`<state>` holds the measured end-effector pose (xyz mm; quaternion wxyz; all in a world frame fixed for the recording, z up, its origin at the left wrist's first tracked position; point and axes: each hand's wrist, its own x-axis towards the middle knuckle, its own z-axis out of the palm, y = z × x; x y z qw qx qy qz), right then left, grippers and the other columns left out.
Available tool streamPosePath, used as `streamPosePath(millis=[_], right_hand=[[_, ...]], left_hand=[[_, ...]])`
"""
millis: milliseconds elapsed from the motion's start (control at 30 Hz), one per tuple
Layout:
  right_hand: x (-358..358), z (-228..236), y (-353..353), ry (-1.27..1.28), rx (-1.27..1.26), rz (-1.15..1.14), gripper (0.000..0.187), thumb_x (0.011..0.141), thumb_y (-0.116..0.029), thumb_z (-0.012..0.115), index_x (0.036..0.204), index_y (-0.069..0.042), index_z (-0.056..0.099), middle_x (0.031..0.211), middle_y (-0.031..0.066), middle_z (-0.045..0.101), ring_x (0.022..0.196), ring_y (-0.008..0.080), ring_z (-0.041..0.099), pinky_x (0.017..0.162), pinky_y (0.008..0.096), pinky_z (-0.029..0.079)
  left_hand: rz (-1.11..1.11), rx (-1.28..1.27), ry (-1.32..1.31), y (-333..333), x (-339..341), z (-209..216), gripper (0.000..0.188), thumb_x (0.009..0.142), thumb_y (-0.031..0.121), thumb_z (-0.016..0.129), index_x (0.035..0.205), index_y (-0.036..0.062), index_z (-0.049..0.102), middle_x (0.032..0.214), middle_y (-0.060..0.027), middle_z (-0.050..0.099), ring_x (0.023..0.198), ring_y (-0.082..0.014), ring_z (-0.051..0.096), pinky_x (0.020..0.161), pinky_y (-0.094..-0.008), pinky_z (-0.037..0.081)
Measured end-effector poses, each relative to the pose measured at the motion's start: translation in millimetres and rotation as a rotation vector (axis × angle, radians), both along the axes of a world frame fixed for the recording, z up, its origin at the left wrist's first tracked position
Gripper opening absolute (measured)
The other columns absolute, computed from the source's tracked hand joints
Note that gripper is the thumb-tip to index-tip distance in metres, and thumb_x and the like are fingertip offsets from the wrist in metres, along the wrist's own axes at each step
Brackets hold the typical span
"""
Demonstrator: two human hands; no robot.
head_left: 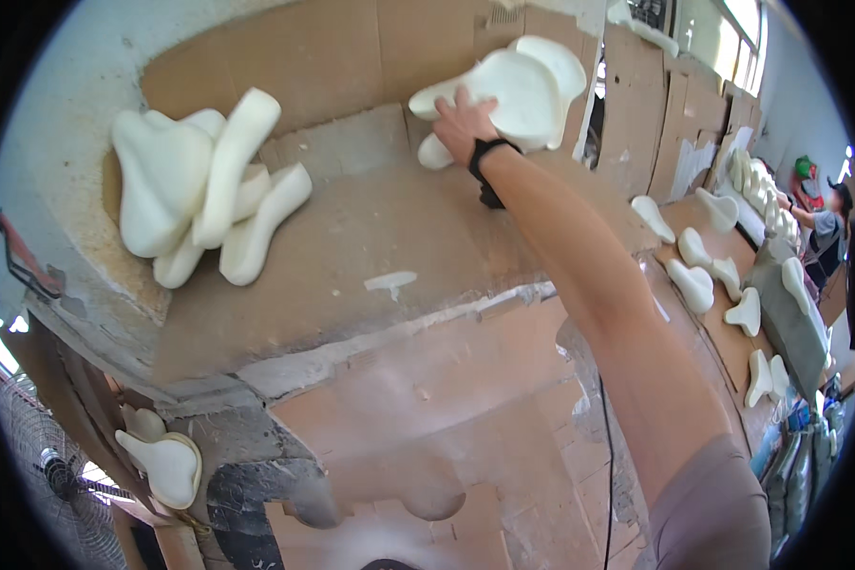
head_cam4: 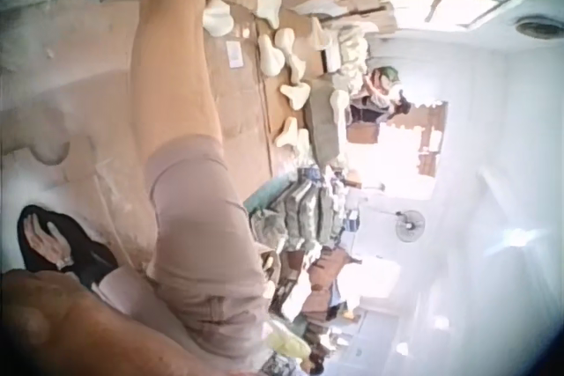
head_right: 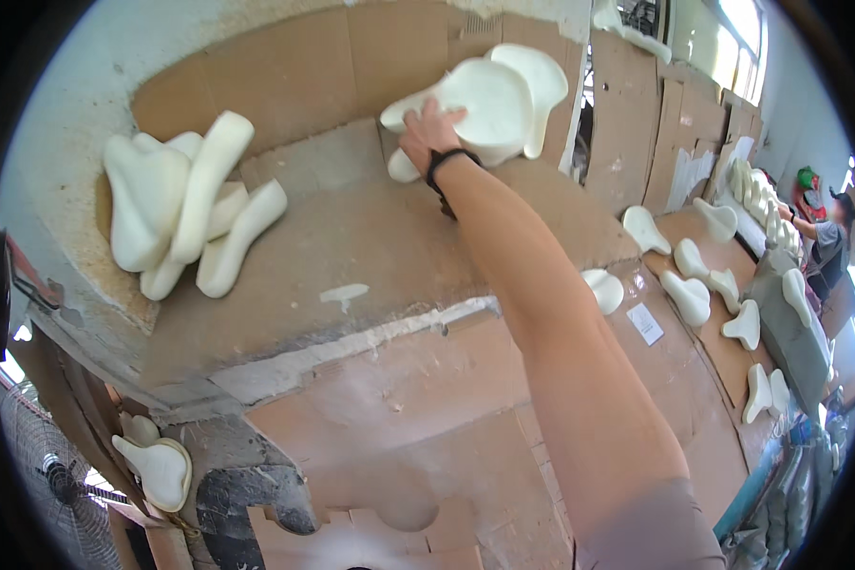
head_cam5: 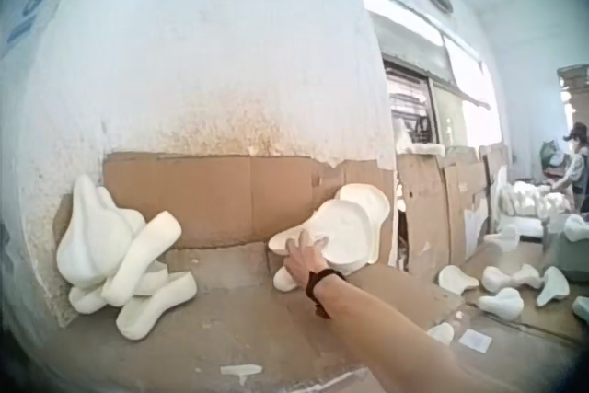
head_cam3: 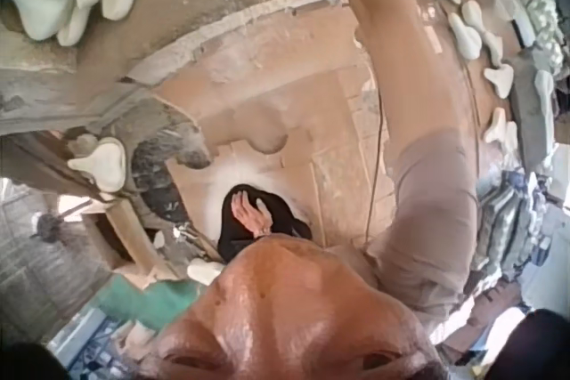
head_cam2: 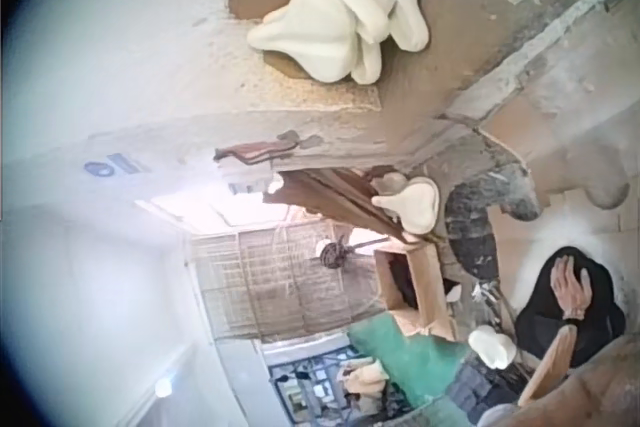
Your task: The person places a black seat cushion onto a cardboard workbench and smooths it down. They then pick up a white foam insert from a pile and place it on the bench. The person uses a handheld pneumatic tool to apply adhesive or sealant to the edges of the black cushion. Finally, they pick up a dark fabric cover from a wire basket and place it on the bench.
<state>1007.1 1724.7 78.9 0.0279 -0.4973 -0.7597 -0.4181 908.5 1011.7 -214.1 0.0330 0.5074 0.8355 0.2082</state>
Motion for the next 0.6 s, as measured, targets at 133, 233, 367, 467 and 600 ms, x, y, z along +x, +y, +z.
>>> streamPosePath(millis=[133,233,367,467,600], right_hand=[[66,20,-48,0.249,-0.058,0.324,0.043,0.072,-0.013,0.08,0.113,-0.018,0.07,0.149,0.0011,0.045,0.139,0.0328,0.043,0.084,0.0564,0.056],[130,39,-112,0.467,-0.035,0.524,0.047,0.069,-0.009,0.081,0.112,-0.016,0.068,0.152,0.0022,0.046,0.139,0.0335,0.045,0.095,0.048,0.056],[214,61,-247,0.679,-0.003,0.586,0.056,0.065,-0.012,0.085,0.117,-0.013,0.065,0.151,0.0075,0.051,0.138,0.0376,0.049,0.104,0.047,0.051],[297,64,-377,0.784,-0.036,0.398,0.059,0.064,-0.01,0.085,0.12,-0.011,0.065,0.152,0.0146,0.049,0.138,0.0376,0.049,0.11,0.0442,0.046],[412,48,-585,0.931,-0.113,-0.155,0.057,0.063,-0.007,0.08,0.119,-0.007,0.067,0.15,0.0191,0.051,0.136,0.0373,0.052,0.11,0.042,0.044]], left_hand=[[0.015,0.054,-0.006,-10,4,-22,0.048,0.098,0.027,0.06,0.137,0.0012,0.055,0.141,-0.0187,0.056,0.136,-0.0385,0.048,0.115,-0.0505,0.035],[-0.003,0.09,0.01,-8,3,-23,0.047,0.097,0.028,0.061,0.135,0.0006,0.057,0.14,-0.0191,0.057,0.135,-0.0388,0.048,0.114,-0.0505,0.036],[-0.006,0.102,0.01,-4,5,-5,0.046,0.096,0.027,0.061,0.132,-0.0015,0.058,0.138,-0.0237,0.055,0.134,-0.0413,0.046,0.114,-0.0523,0.034],[-0.056,0.06,-0.006,-6,3,-1,0.047,0.096,0.027,0.061,0.132,-0.0016,0.057,0.138,-0.024,0.055,0.134,-0.0414,0.046,0.115,-0.0524,0.033],[-0.278,-0.007,-0.038,-4,19,-15,0.046,0.096,0.027,0.061,0.132,-0.002,0.057,0.137,-0.0246,0.055,0.132,-0.0419,0.047,0.114,-0.0526,0.034]])
